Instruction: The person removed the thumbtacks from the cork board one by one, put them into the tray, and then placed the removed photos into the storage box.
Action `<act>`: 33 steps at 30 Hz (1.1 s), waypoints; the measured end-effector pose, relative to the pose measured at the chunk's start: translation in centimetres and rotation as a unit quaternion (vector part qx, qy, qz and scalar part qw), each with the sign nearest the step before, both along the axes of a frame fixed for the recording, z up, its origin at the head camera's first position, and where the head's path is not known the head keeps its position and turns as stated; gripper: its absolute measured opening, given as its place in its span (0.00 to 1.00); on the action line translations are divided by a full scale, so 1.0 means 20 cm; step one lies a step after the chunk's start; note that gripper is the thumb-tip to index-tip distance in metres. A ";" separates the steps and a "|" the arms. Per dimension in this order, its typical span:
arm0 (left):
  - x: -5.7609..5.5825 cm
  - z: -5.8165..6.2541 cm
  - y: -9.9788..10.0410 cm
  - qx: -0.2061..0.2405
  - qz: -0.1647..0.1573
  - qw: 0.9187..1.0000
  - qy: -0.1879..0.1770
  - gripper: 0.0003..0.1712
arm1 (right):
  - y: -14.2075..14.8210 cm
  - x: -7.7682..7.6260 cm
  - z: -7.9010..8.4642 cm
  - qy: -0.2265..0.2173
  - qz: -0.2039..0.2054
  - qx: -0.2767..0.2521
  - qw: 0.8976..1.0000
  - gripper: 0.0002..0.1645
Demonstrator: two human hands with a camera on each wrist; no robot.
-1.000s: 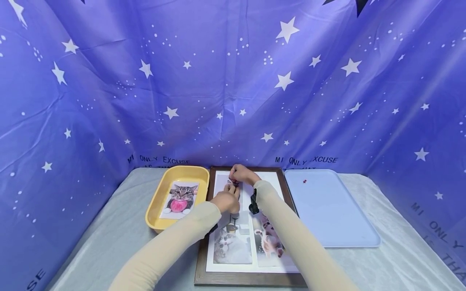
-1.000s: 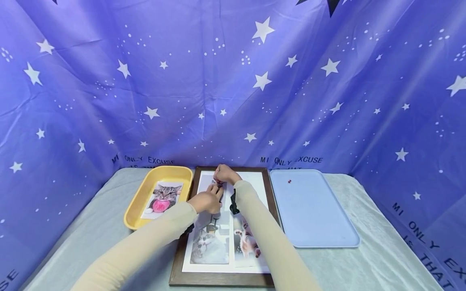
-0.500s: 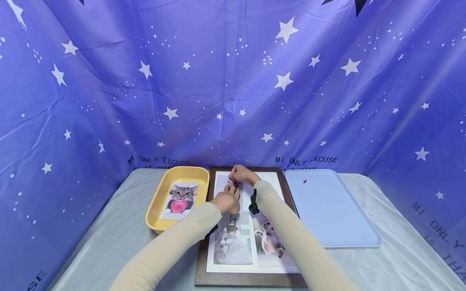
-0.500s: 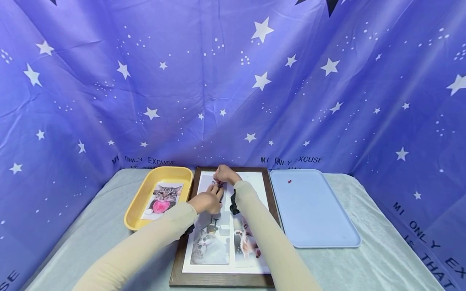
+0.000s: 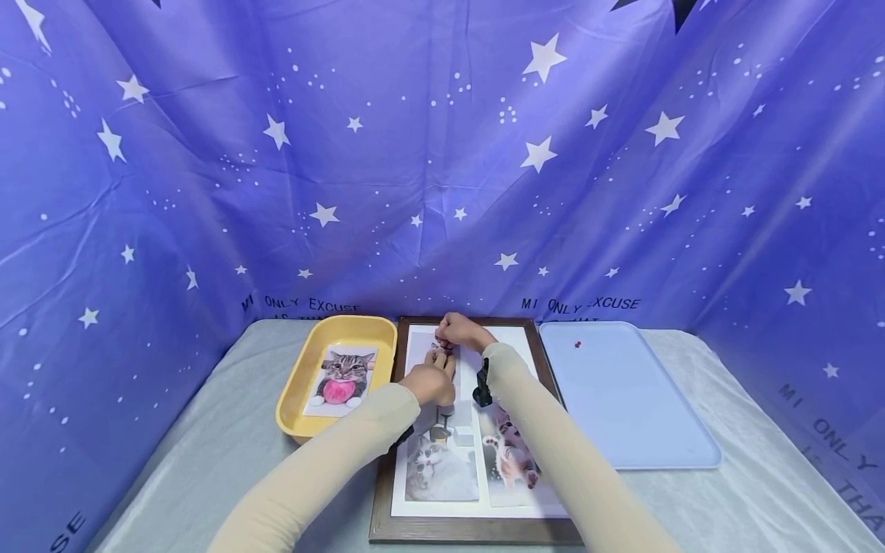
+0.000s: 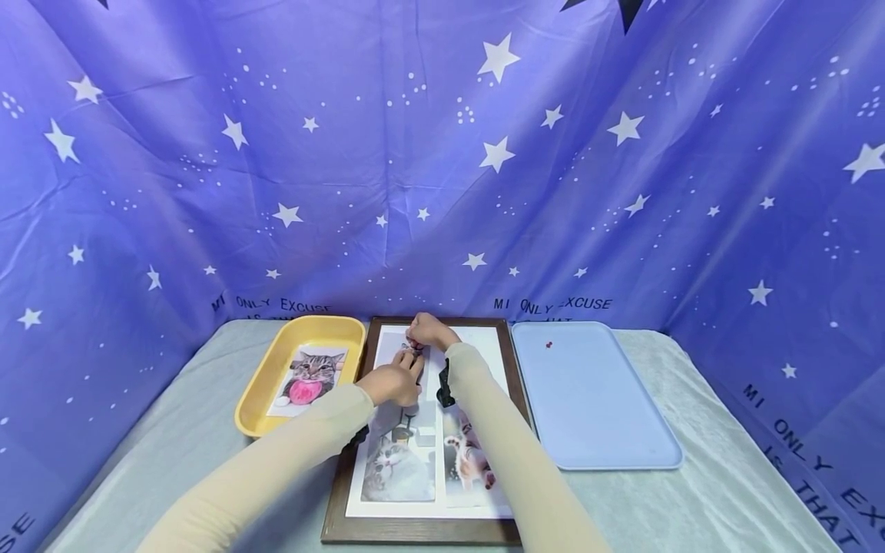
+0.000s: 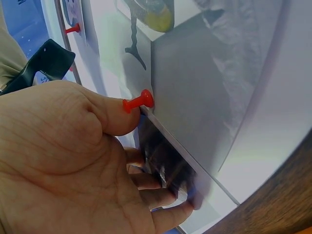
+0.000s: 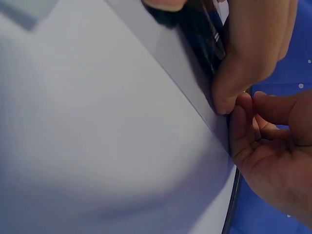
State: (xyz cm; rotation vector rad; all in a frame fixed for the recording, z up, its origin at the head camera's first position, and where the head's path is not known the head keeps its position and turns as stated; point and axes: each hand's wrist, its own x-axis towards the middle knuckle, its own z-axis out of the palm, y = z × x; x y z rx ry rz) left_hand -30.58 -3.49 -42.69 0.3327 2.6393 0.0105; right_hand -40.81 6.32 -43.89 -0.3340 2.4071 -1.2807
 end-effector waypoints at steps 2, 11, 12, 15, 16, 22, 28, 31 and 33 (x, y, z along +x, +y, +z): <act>-0.02 -0.02 0.00 -0.007 0.000 1.000 -0.003 0.42 | 0.00 0.00 0.00 -0.001 0.000 0.001 1.000 0.09; -0.14 -0.16 0.01 -0.021 -0.004 1.000 0.005 0.45 | 0.00 -0.01 0.00 -0.003 0.002 0.011 1.000 0.14; -0.14 -0.17 0.01 -0.021 -0.004 1.000 0.005 0.45 | 0.00 -0.01 0.00 -0.003 0.002 0.013 1.000 0.13; -0.16 -0.18 0.01 -0.022 -0.001 1.000 0.004 0.45 | 0.00 -0.01 0.00 -0.003 0.003 0.018 1.000 0.13; -0.16 -0.18 0.01 -0.023 -0.001 1.000 0.004 0.45 | 0.00 -0.01 0.01 -0.002 0.004 0.019 1.000 0.14; -0.15 -0.18 0.01 -0.027 0.001 1.000 0.006 0.46 | 0.00 -0.02 0.01 -0.001 0.015 0.014 1.000 0.19; -0.11 -0.13 0.00 -0.022 0.001 1.000 0.001 0.46 | 0.01 -0.02 -0.01 -0.004 0.004 0.003 1.000 0.16; -0.08 -0.10 0.00 -0.010 0.005 1.000 0.001 0.46 | 0.02 -0.02 -0.01 -0.004 -0.002 -0.001 1.000 0.12; -0.06 -0.09 0.00 -0.002 0.009 1.000 0.002 0.46 | 0.02 -0.02 -0.02 -0.005 0.000 -0.008 1.000 0.08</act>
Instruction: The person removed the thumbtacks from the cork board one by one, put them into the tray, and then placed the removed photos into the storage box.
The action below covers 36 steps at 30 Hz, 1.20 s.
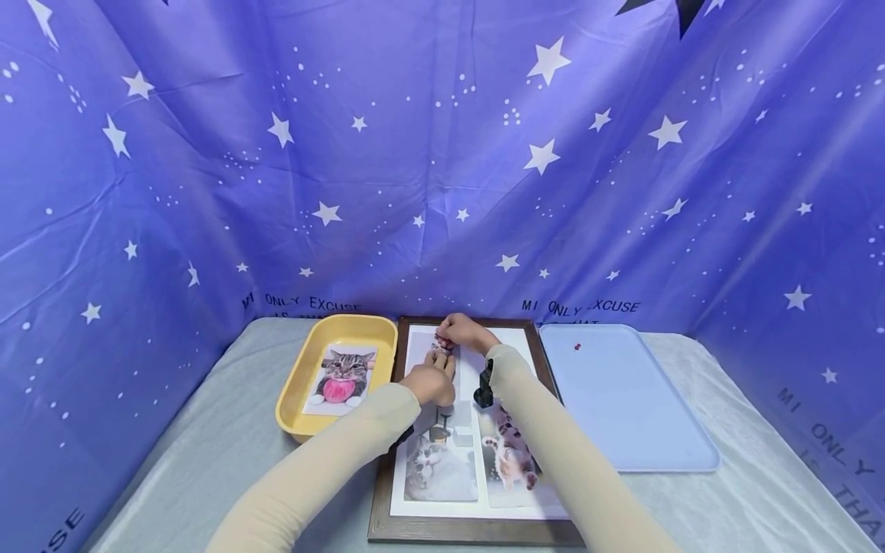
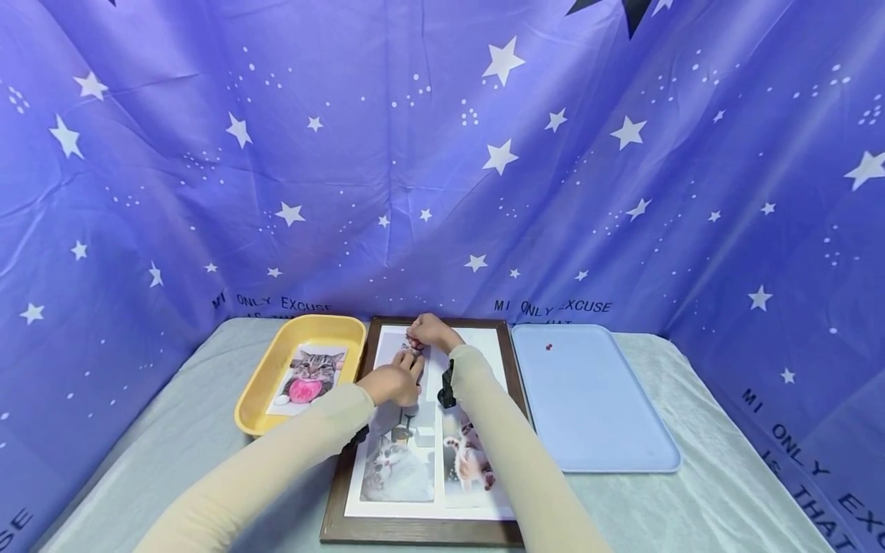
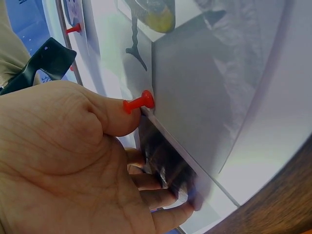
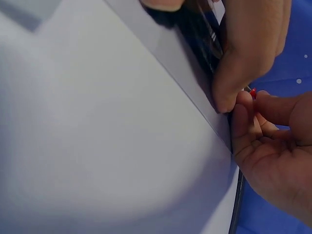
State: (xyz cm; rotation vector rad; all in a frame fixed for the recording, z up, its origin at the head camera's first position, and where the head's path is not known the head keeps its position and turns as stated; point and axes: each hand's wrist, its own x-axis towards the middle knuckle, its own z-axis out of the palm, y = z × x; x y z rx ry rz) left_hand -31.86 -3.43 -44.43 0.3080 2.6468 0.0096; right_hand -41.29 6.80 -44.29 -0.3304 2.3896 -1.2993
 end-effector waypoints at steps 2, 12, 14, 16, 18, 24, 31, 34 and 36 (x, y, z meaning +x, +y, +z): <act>0.00 0.00 0.00 -0.002 -0.002 1.000 -0.002 0.46 | 0.01 0.00 -0.01 -0.004 0.005 -0.009 1.000 0.07; -0.05 -0.09 0.02 -0.019 -0.005 1.000 -0.005 0.48 | 0.04 0.01 -0.02 -0.014 0.012 -0.045 0.999 0.10; -0.05 -0.09 0.02 -0.017 -0.004 1.000 -0.002 0.47 | 0.04 0.01 -0.02 -0.010 0.012 -0.048 0.999 0.10; -0.05 -0.09 0.02 -0.018 -0.007 1.000 0.002 0.47 | 0.03 0.02 -0.02 -0.005 0.011 -0.052 0.999 0.10; -0.05 -0.09 0.02 -0.019 -0.007 1.000 0.008 0.47 | 0.03 0.02 -0.02 -0.001 0.009 -0.054 0.999 0.10; -0.05 -0.12 0.02 -0.016 -0.004 1.000 0.024 0.47 | 0.03 0.02 -0.02 0.002 -0.007 -0.060 0.998 0.09; -0.04 -0.11 0.02 -0.009 0.001 1.000 0.022 0.47 | 0.04 0.02 -0.01 -0.009 -0.018 -0.083 0.996 0.10; -0.04 -0.09 0.01 -0.006 0.001 1.000 0.021 0.47 | 0.04 0.02 -0.01 -0.014 -0.021 -0.096 0.995 0.11; -0.04 -0.09 0.01 -0.003 0.000 1.000 0.020 0.47 | 0.05 0.02 0.00 -0.018 -0.023 -0.099 0.995 0.12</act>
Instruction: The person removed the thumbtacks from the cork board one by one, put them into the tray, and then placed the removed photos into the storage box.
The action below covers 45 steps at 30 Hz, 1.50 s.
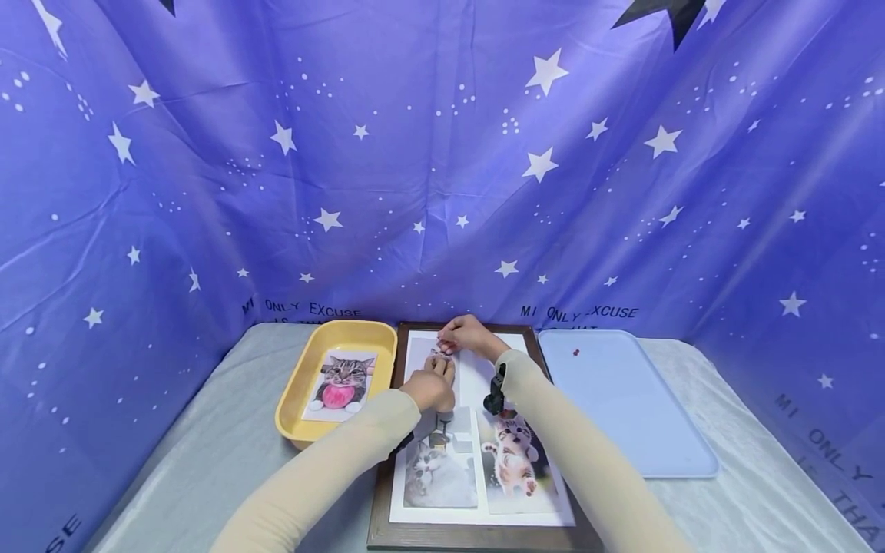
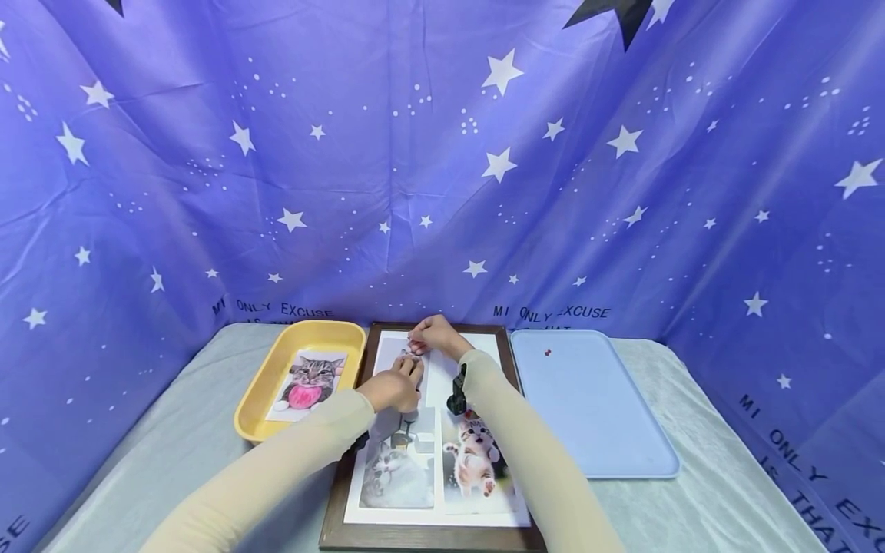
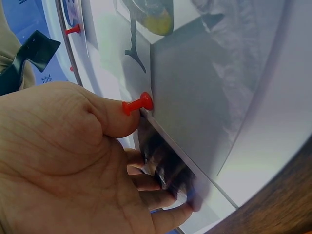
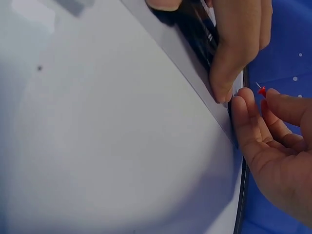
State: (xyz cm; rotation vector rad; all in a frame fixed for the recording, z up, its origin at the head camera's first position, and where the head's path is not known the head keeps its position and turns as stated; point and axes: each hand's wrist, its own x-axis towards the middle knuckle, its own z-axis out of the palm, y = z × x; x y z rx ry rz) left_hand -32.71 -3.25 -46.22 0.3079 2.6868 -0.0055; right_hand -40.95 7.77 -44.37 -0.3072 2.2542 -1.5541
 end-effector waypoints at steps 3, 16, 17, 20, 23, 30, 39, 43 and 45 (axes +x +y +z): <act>0.00 0.00 0.00 0.002 -0.002 1.000 -0.001 0.47 | 0.01 0.01 0.00 -0.004 -0.005 -0.001 1.000 0.11; 0.07 0.09 0.00 -0.002 -0.003 1.000 -0.003 0.46 | 0.06 0.05 0.07 -0.002 0.004 -0.001 1.000 0.11; 0.08 0.11 -0.01 0.004 -0.003 1.000 -0.003 0.45 | 0.07 0.05 0.08 -0.002 0.005 -0.001 1.000 0.11; 0.11 0.14 -0.01 0.017 -0.003 1.000 -0.003 0.45 | 0.09 0.07 0.11 -0.001 0.006 0.002 1.000 0.12; 0.11 0.15 -0.01 0.020 -0.001 1.000 -0.004 0.45 | 0.11 0.08 0.14 -0.002 0.002 0.003 1.000 0.13; 0.06 0.08 0.00 0.003 0.005 1.000 -0.009 0.44 | 0.18 0.09 0.19 0.011 0.001 -0.010 1.000 0.14; 0.07 0.10 -0.01 0.008 0.006 1.000 -0.015 0.44 | 0.34 0.13 0.27 0.027 -0.007 -0.027 0.999 0.15; 0.11 0.15 -0.01 0.024 0.007 0.999 -0.020 0.43 | 0.43 0.16 0.30 0.034 -0.017 -0.026 0.999 0.16; 0.12 0.17 -0.02 0.032 0.005 0.999 -0.023 0.42 | 0.48 0.17 0.31 0.039 -0.019 -0.027 0.999 0.16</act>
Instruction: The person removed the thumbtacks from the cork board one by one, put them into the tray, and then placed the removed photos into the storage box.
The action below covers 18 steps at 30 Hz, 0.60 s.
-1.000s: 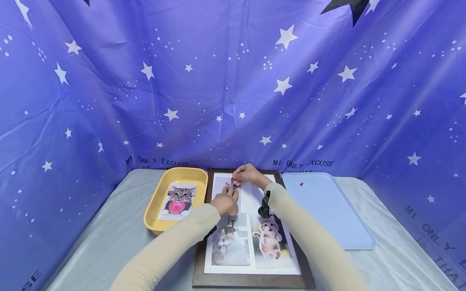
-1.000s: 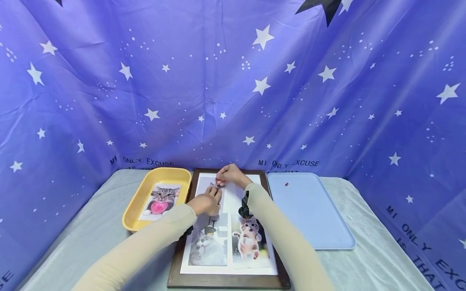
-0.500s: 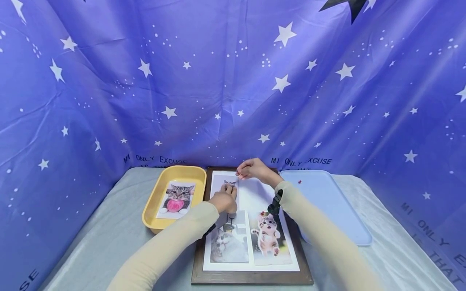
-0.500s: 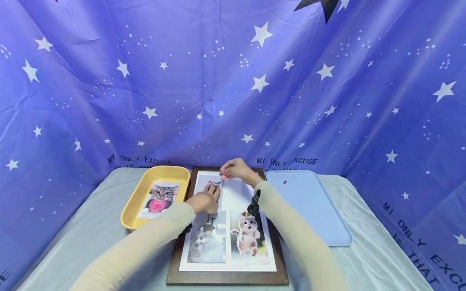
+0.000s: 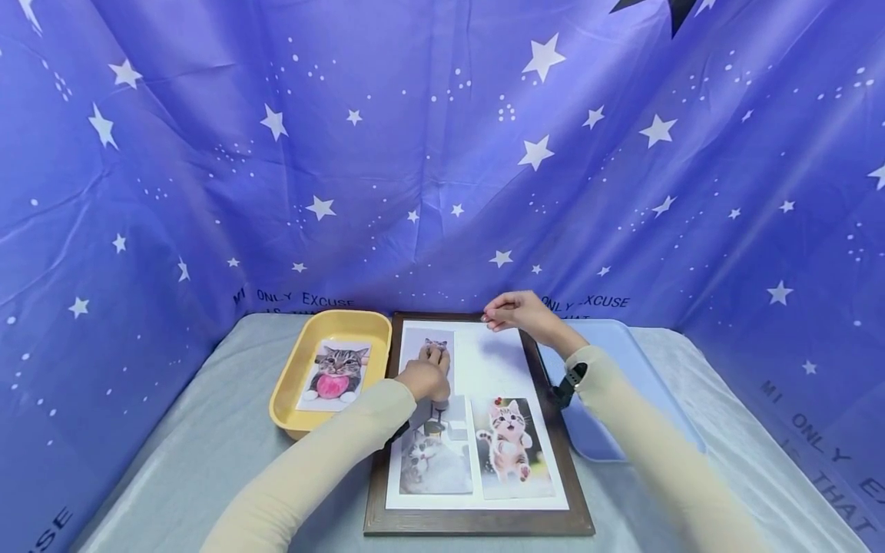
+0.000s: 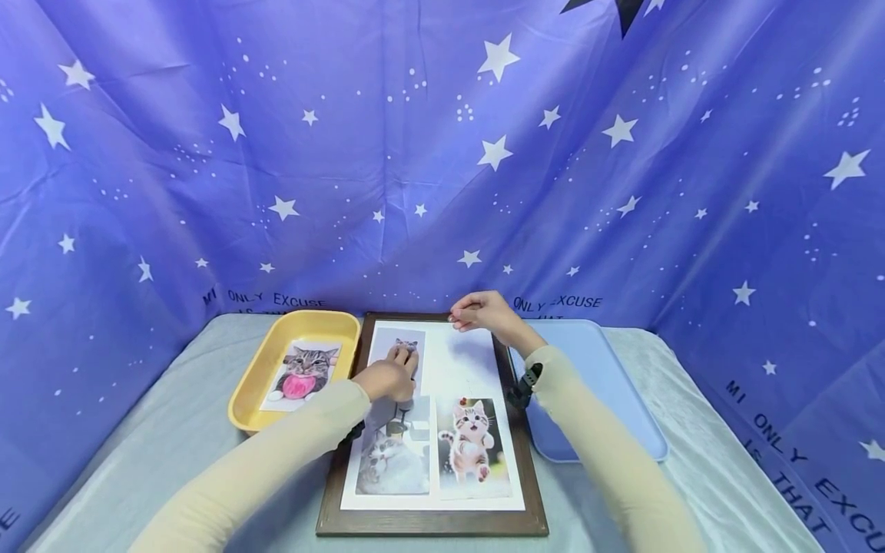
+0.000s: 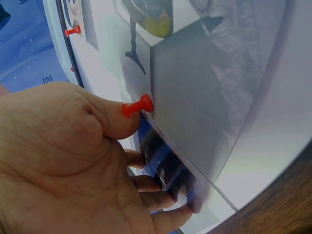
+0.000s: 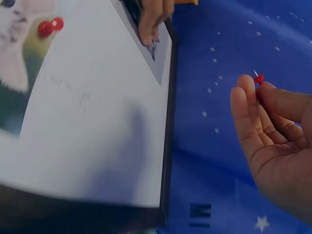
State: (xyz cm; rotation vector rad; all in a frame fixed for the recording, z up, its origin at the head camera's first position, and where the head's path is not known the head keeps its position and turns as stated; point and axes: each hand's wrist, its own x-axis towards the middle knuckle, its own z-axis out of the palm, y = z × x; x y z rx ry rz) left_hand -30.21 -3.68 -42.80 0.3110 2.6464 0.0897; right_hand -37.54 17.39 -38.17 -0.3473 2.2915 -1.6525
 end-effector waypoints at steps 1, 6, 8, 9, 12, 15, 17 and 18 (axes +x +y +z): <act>0.01 0.00 0.00 0.006 0.001 1.000 0.002 0.42 | 0.03 0.01 0.01 -0.001 -0.004 -0.004 1.000 0.15; 0.01 0.01 0.00 0.007 -0.002 1.000 0.002 0.42 | 0.17 0.04 0.03 0.005 -0.014 -0.017 1.000 0.16; 0.00 0.00 0.00 0.009 -0.001 1.000 0.001 0.43 | 0.23 0.06 0.05 0.011 -0.020 -0.020 1.000 0.17; 0.00 -0.01 0.00 0.005 -0.001 1.000 0.000 0.43 | 0.27 0.06 0.05 0.014 -0.021 -0.022 0.999 0.18; -0.03 -0.04 0.00 0.005 0.002 1.000 0.000 0.44 | 0.35 0.08 0.06 0.024 -0.031 -0.029 0.999 0.17; -0.05 -0.06 0.00 -0.008 -0.002 1.000 0.001 0.45 | 0.44 0.09 0.06 0.031 -0.039 -0.033 0.998 0.16; -0.05 -0.06 0.00 -0.015 -0.006 1.000 0.000 0.45 | 0.49 0.10 0.06 0.032 -0.050 -0.033 0.998 0.15; -0.04 -0.05 0.00 -0.011 -0.004 1.000 0.000 0.44 | 0.51 0.10 0.06 0.031 -0.056 -0.033 0.997 0.14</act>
